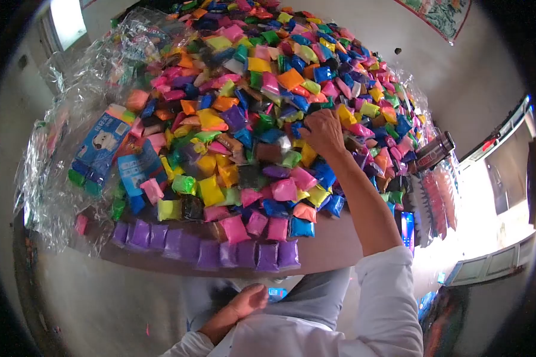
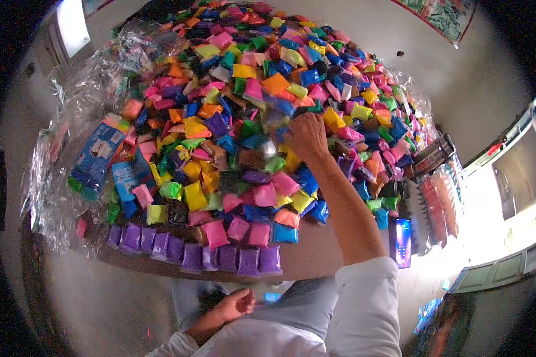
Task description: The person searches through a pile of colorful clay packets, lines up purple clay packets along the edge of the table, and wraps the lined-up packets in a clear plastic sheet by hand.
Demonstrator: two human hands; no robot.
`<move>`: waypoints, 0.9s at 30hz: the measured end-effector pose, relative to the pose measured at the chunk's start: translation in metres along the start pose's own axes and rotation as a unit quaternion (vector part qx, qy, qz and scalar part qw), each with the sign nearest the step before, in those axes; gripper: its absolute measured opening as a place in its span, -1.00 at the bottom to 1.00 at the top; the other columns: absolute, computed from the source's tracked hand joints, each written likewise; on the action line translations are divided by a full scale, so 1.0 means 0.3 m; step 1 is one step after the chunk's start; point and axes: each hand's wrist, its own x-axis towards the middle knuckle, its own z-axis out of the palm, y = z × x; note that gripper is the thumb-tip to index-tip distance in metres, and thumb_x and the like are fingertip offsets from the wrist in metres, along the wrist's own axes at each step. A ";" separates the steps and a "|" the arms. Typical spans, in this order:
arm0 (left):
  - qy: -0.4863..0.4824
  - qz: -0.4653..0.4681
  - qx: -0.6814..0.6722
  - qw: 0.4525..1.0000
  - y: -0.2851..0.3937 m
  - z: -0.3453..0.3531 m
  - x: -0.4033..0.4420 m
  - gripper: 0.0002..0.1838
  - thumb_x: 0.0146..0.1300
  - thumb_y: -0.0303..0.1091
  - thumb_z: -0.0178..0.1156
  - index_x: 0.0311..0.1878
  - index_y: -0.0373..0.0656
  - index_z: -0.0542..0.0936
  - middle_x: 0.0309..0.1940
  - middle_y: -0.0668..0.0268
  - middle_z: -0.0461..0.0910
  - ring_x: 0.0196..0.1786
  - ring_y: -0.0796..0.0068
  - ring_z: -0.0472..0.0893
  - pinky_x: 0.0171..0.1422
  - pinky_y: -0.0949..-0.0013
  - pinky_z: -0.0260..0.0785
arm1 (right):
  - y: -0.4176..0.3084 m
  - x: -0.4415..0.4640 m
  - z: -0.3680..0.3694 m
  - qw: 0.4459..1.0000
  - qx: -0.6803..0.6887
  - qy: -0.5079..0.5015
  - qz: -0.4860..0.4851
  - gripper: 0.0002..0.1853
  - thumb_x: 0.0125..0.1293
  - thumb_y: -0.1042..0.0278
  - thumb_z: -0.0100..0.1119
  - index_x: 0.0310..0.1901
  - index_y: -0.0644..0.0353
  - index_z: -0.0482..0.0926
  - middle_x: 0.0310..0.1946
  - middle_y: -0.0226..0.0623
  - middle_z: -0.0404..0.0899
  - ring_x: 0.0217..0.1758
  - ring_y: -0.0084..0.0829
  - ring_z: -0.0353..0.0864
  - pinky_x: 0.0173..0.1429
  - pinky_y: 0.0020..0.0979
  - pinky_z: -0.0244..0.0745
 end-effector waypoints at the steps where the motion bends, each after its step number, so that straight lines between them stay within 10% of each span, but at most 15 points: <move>1: 0.007 -0.005 -0.001 1.000 0.004 0.004 0.003 -0.76 0.24 -0.15 0.17 -0.31 -0.15 0.55 -0.45 0.35 0.53 -0.45 0.46 0.44 -0.37 0.39 0.29 | -0.009 0.006 0.015 1.000 0.000 0.001 -0.002 -0.62 -0.06 0.31 0.29 -0.13 0.16 0.54 -0.30 -0.24 0.53 -0.12 -0.17 0.48 0.02 -0.11 0.33; 13: 0.028 -0.016 -0.029 0.999 0.027 -0.009 0.009 -0.73 0.23 -0.10 0.17 -0.27 -0.14 0.54 -0.46 0.35 0.50 -0.43 0.43 0.43 -0.34 0.38 0.27 | -0.100 0.141 0.109 0.997 -0.049 0.009 0.062 -0.24 -0.08 0.21 0.33 0.25 -0.15 0.30 0.16 -0.13 0.28 0.09 -0.11 0.40 0.11 -0.09 0.30; 16: 0.044 -0.023 -0.051 0.997 0.024 -0.058 0.029 -0.71 0.22 -0.10 0.18 -0.23 -0.16 0.55 -0.44 0.33 0.51 -0.39 0.41 0.45 -0.31 0.35 0.29 | -0.089 0.199 0.132 0.983 -0.046 -0.125 0.128 -0.31 -0.05 0.15 0.28 0.21 -0.16 0.33 0.17 -0.09 0.27 0.08 -0.09 0.42 0.10 -0.07 0.30; 21: 0.054 -0.047 -0.059 0.996 0.030 -0.087 0.049 -0.70 0.21 -0.16 0.19 -0.16 -0.21 0.56 -0.36 0.30 0.56 -0.31 0.38 0.50 -0.24 0.32 0.34 | -0.098 0.188 0.209 0.974 -0.039 -0.145 0.169 -0.39 0.07 0.23 0.14 0.23 -0.15 0.31 0.16 -0.08 0.27 0.14 -0.02 0.35 0.12 0.05 0.25; 23: 0.110 -0.042 -0.046 0.992 0.025 -0.062 0.064 -0.72 0.23 -0.18 0.13 -0.21 -0.24 0.52 -0.41 0.29 0.49 -0.36 0.38 0.43 -0.26 0.33 0.27 | -0.091 0.139 0.302 0.986 -0.105 0.023 0.124 -0.45 0.08 0.29 0.11 0.19 -0.14 0.34 0.12 -0.10 0.28 0.16 -0.03 0.30 0.13 0.03 0.25; 27: 0.113 -0.013 -0.045 0.993 0.023 -0.101 0.086 -0.75 0.26 -0.22 0.02 -0.29 -0.25 0.47 -0.47 0.28 0.40 -0.42 0.39 0.36 -0.30 0.36 0.18 | -0.120 0.167 0.306 0.979 -0.088 -0.058 0.173 -0.64 0.11 0.23 0.10 -0.01 -0.05 0.55 0.02 -0.19 0.34 0.08 -0.17 0.30 0.07 -0.19 0.31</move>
